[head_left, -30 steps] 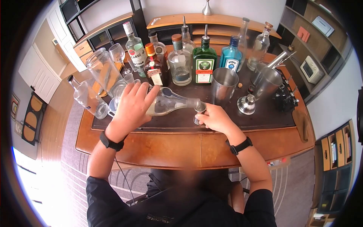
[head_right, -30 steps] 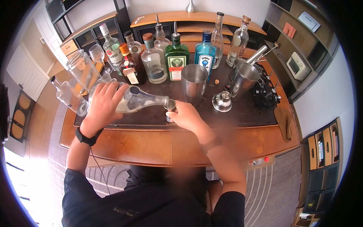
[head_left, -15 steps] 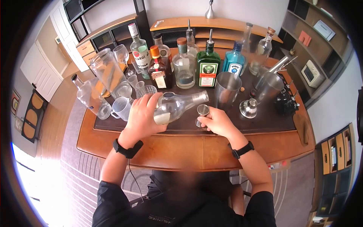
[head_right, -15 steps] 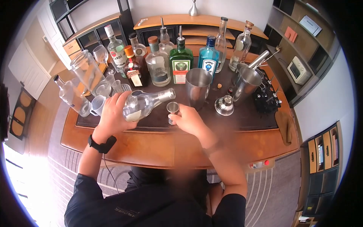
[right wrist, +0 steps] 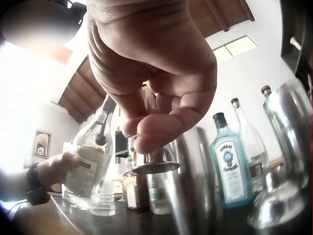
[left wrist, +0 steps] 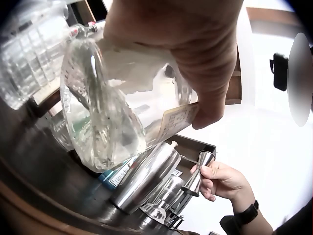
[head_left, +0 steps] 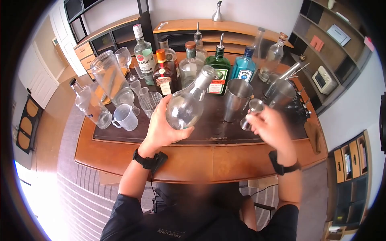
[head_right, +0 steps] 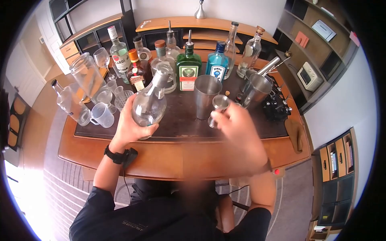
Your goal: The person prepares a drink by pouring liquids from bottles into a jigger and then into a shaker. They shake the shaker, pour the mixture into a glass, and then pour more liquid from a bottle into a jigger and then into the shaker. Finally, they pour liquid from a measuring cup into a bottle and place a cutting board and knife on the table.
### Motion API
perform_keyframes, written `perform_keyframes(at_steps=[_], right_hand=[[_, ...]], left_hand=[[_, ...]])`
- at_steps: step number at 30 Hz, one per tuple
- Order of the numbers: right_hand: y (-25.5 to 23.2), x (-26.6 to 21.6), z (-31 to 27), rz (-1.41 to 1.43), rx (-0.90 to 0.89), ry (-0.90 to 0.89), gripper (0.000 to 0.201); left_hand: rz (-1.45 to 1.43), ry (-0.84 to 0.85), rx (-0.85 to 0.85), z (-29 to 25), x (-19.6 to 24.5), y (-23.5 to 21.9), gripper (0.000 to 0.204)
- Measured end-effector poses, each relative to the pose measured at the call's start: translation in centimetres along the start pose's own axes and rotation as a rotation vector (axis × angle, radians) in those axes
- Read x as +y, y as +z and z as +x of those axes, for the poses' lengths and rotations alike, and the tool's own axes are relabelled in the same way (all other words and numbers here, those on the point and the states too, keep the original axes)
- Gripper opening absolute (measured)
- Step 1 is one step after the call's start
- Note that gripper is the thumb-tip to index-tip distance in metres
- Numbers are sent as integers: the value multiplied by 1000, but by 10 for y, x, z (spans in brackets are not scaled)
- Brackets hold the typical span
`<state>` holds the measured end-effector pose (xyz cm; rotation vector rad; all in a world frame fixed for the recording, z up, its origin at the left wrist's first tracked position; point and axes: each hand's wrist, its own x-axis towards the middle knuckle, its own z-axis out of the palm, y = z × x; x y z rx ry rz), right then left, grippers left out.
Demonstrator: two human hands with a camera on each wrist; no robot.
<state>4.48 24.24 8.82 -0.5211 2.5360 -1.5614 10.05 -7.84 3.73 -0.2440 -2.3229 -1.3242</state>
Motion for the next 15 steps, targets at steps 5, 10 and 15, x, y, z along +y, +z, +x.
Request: perform_keyframes(at_steps=[5,10,15], right_hand=[[-33,-4,48,-452,100,-71,16],[-37,-7,76,-856,129,-128,19],[-30,-17,86,-1143,108,-144,14]], left_hand=[[-107,-7,22,4,-12,12,102],[-234,-35,14,4,-15,13,103],[-274,-47,14,1,-16,8,101]])
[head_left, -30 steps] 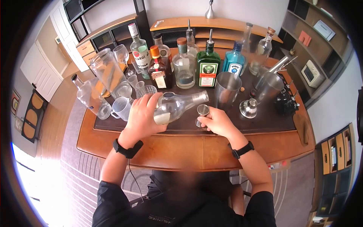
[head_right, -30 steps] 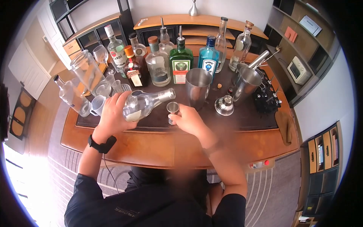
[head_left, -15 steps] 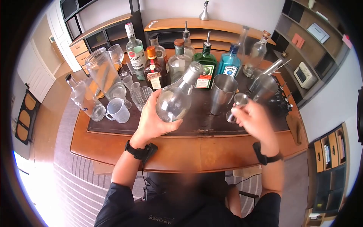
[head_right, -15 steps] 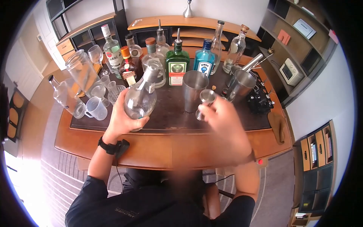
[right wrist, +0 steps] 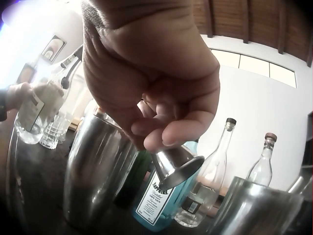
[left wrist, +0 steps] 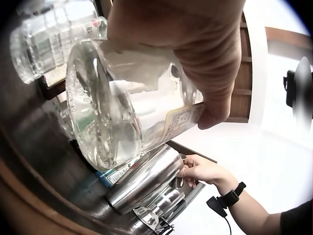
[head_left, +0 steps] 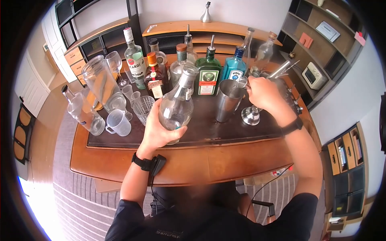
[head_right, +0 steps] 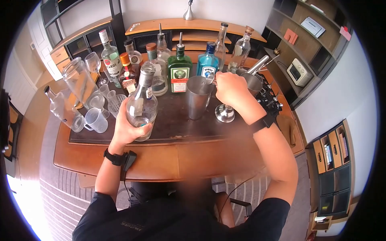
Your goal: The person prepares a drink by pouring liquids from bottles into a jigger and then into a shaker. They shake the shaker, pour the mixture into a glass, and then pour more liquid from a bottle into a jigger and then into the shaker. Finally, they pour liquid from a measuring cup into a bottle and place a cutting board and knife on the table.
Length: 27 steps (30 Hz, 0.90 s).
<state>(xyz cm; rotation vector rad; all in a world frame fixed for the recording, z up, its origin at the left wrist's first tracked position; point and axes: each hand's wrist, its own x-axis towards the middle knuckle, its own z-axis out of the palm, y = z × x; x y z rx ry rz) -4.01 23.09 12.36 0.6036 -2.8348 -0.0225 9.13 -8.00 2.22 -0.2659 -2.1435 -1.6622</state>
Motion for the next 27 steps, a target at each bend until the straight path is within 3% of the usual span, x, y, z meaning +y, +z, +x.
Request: perform_keyframes(at_steps=[5,11,17,20,22,24,26,27], right_hand=[[-4,-10,3,-257,91,-129,11],[4,-18,7,-564,430,-325,14],[0,-29,5,-708,499,-361,13],[-21,-36,1,-480,623,-376,14],[-35,-50,-12,-94,641,-286,12],[-42,-67,-32,333,542,-135,12],[-32,-80,-53,960,174,-37,16],[-18,-85,-58,1024,65,-59,16]], left_hand=[[-42,-24,-3,-2,3,-4,98],[-25,-21,6,-5,-3,-7,98],[-29,-8,13,-6,-4,-8,97],[-18,4,19,-7,-3,-7,97],[-19,2,13,-6,-3,-9,96],[-18,1,10,-5,-5,-11,96],[32,9,18,-6,-9,-14,97],[80,21,27,-5,-12,-16,97]])
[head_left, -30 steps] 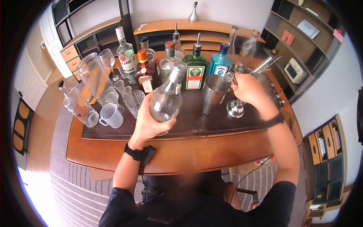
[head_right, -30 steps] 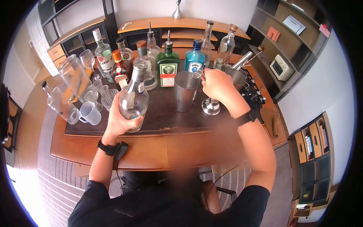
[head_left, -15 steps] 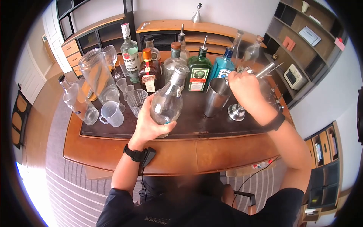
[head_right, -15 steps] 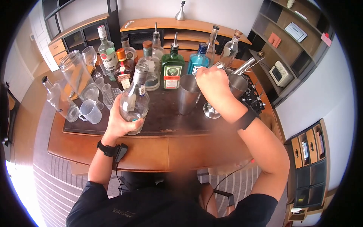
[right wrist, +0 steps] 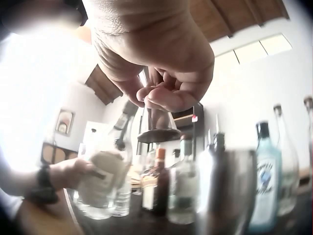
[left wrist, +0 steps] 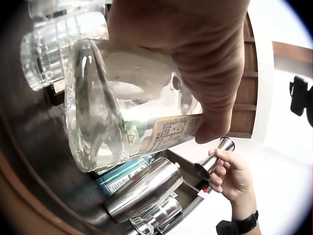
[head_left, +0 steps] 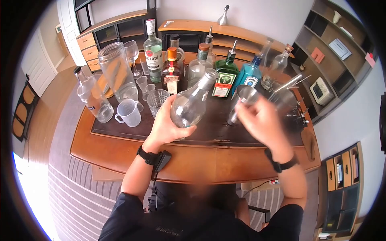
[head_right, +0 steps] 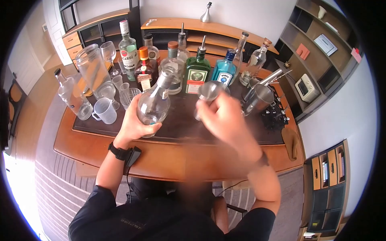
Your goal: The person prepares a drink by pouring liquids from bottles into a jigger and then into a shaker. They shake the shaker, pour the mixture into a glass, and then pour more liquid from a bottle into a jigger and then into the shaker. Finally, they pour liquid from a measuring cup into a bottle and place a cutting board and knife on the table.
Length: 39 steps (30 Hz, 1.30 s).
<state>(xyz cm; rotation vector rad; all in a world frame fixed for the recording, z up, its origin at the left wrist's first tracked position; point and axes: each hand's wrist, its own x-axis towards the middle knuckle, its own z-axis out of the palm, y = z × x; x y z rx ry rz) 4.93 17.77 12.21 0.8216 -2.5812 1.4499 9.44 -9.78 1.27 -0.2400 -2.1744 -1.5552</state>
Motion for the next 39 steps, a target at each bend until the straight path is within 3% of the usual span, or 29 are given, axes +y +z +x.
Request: perform_keyframes(at_steps=[4,6,11,16,39], right_hand=[[49,44,-15,146,-237,160,19],[66,66,-14,180,-279,236,22],[85,102,-12,166,-320,299,24],[82,103,-10,204,-315,390,22],[73,108,-19,154,-330,313,19]], left_hand=[[306,135,39,2,9,-8,95],[441,265,65,3,10,-10,91],[645,325,12,0,23,-19,86],[745,335,-9,-6,34,-20,85],[1204,425,-276,-5,66,-35,90]])
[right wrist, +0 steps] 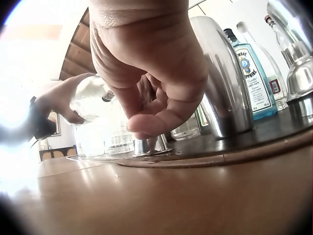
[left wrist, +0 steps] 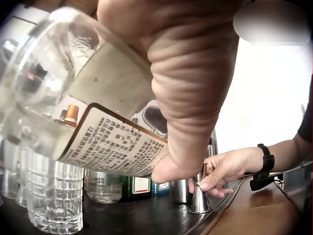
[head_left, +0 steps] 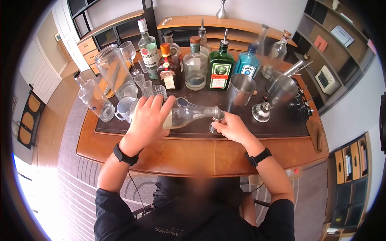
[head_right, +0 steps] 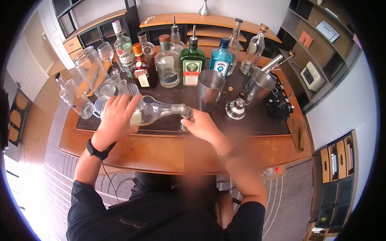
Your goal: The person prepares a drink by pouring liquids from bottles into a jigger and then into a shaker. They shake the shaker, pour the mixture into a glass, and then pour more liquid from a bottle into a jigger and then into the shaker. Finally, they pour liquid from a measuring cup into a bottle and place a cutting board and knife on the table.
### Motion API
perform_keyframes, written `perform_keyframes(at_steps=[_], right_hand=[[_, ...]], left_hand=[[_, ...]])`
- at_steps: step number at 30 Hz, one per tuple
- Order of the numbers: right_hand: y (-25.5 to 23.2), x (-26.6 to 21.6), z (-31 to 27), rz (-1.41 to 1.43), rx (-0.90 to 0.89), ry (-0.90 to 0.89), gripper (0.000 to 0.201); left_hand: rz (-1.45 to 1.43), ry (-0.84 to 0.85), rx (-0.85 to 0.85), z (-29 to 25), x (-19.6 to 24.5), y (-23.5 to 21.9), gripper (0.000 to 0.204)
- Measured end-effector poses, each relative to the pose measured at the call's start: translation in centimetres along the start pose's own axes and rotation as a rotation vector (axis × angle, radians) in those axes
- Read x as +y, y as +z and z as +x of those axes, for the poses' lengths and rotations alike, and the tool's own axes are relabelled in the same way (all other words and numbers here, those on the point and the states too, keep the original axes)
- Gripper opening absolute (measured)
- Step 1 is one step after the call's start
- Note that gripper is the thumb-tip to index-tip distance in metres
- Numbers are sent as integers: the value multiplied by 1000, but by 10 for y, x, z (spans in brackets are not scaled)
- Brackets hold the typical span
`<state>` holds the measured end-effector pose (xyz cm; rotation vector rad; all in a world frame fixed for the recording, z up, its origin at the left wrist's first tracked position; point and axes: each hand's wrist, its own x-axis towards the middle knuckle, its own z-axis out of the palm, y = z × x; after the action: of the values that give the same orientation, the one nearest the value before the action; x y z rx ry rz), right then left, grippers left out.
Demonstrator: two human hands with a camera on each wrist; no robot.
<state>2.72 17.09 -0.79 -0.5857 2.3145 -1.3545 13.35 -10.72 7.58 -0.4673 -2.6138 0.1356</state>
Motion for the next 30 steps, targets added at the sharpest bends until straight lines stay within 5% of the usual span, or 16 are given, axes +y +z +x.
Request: perform_keyframes(at_steps=[30], right_hand=[[-3,-6,0,-10,-12,0,20]], left_hand=[[144,136,-33,23,-1,-22,87]])
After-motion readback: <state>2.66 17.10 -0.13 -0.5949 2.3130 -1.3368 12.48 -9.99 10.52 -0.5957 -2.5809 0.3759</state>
